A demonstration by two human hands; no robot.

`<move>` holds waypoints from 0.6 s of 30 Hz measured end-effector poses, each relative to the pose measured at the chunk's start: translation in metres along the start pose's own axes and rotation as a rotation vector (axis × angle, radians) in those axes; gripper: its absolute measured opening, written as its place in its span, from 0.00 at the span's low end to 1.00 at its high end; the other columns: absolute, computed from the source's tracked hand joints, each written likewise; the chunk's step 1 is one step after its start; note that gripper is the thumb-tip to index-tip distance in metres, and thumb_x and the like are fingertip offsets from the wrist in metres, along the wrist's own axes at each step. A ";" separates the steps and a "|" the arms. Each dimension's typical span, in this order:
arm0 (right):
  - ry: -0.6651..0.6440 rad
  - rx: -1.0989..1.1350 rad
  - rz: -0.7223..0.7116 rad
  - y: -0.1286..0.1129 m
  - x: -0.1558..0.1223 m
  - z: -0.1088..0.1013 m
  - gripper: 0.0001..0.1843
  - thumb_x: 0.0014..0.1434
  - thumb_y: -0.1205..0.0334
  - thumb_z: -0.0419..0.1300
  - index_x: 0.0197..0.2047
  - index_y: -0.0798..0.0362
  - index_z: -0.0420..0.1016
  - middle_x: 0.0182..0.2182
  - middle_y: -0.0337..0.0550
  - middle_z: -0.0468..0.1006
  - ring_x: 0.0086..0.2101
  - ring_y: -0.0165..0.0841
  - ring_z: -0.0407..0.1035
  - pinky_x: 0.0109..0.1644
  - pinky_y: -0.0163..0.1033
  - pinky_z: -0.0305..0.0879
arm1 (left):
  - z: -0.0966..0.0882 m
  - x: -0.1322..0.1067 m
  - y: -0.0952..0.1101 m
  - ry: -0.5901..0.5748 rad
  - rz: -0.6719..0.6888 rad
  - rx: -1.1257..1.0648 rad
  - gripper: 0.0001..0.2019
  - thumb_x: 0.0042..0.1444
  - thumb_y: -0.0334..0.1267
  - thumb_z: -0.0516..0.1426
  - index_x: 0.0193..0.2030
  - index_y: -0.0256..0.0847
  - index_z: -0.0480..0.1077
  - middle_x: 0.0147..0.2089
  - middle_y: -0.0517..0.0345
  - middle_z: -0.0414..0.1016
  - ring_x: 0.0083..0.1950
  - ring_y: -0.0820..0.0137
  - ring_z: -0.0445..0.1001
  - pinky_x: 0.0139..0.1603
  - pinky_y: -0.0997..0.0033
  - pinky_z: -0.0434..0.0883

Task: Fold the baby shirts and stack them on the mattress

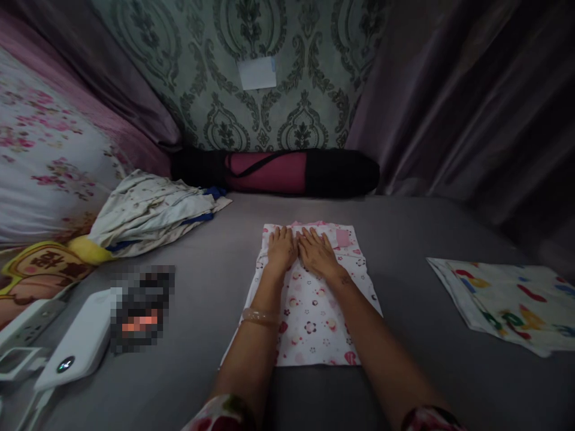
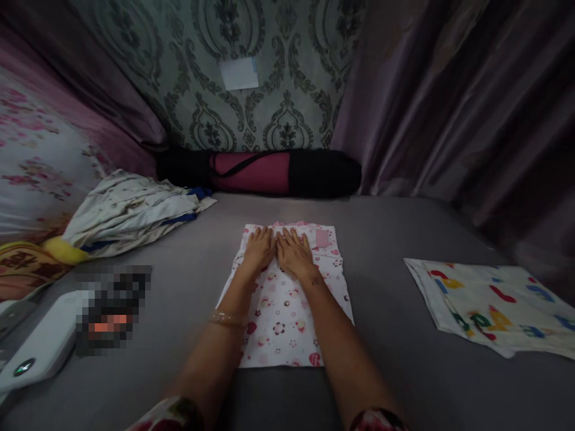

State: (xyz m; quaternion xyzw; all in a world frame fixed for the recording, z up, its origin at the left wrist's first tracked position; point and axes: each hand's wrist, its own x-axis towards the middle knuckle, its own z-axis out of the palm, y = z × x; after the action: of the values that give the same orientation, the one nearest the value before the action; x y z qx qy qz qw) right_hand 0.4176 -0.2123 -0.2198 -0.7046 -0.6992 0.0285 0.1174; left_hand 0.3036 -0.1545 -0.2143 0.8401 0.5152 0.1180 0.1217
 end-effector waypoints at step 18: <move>0.147 -0.046 0.300 0.018 -0.007 0.006 0.33 0.68 0.55 0.41 0.68 0.72 0.54 0.68 0.61 0.51 0.67 0.45 0.42 0.69 0.50 0.34 | 0.006 0.002 -0.012 0.111 -0.217 0.054 0.34 0.65 0.50 0.43 0.69 0.25 0.52 0.71 0.34 0.49 0.73 0.52 0.47 0.71 0.54 0.45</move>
State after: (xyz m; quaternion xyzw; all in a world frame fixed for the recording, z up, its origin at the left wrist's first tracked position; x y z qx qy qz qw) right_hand 0.4340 -0.2180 -0.2300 -0.8038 -0.5762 -0.0220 0.1465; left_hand 0.2967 -0.1478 -0.2231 0.7746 0.6120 0.1366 0.0823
